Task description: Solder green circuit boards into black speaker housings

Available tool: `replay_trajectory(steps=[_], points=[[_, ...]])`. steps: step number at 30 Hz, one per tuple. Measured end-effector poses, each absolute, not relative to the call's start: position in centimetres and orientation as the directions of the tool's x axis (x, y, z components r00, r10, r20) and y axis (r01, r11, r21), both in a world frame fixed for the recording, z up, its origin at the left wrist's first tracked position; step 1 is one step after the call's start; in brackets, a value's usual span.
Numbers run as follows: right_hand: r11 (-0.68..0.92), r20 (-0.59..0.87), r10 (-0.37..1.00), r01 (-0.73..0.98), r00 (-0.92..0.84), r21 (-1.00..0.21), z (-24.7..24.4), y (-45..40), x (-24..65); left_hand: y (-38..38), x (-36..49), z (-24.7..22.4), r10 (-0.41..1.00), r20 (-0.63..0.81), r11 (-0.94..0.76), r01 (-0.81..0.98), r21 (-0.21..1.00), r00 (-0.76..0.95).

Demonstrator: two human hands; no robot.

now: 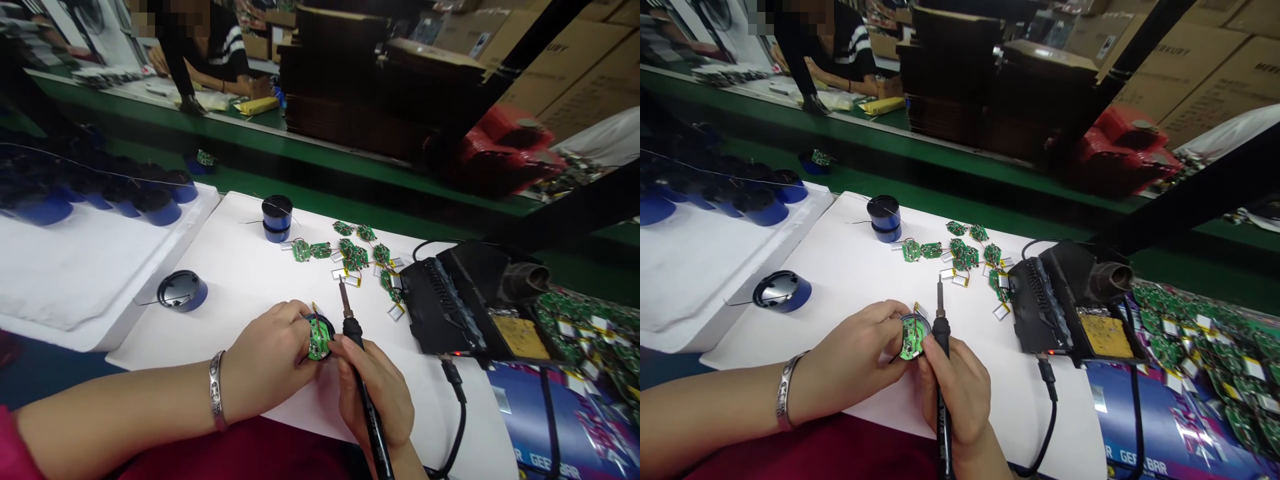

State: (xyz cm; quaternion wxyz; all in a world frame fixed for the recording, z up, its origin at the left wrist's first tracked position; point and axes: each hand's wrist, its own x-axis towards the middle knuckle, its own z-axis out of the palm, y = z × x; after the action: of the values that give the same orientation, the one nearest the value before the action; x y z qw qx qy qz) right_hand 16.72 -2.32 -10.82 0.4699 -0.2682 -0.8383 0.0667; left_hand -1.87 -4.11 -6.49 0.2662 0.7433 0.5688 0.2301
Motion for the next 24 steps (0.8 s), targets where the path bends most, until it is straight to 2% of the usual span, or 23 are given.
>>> replay_trajectory(steps=[5, 8, 10, 13, 19, 24], points=[[0.739, 0.839, 0.517, 0.583, -0.169, -0.338, -12.2, -2.8, 17.3, -3.1, -2.3, -5.4, 0.930, 0.100, -0.351, 0.772, 0.530, 0.354], [0.701, 0.856, 0.513, 0.608, -0.068, -0.372, -12.9, -2.8, 17.3, -0.6, -3.2, -2.8, 0.918, 0.140, -0.395, 0.822, 0.410, 0.371], [0.705, 0.857, 0.513, 0.593, -0.050, -0.388, -13.0, -2.7, 17.2, 2.5, -3.8, -0.6, 0.929, 0.163, -0.367, 0.876, 0.313, 0.331], [0.730, 0.848, 0.521, 0.565, -0.095, -0.385, -12.8, -2.5, 16.9, 8.8, -4.4, 1.8, 0.968, 0.140, -0.230, 0.960, 0.160, 0.209], [0.750, 0.856, 0.502, 0.553, -0.120, -0.362, -12.4, -2.3, 16.5, 20.2, -5.5, 1.4, 0.996, 0.055, -0.077, 0.990, 0.121, 0.071], [0.761, 0.871, 0.474, 0.556, -0.128, -0.333, -12.5, -1.8, 16.5, 23.4, -6.4, -0.4, 0.999, 0.031, -0.021, 0.974, 0.227, 0.015]])
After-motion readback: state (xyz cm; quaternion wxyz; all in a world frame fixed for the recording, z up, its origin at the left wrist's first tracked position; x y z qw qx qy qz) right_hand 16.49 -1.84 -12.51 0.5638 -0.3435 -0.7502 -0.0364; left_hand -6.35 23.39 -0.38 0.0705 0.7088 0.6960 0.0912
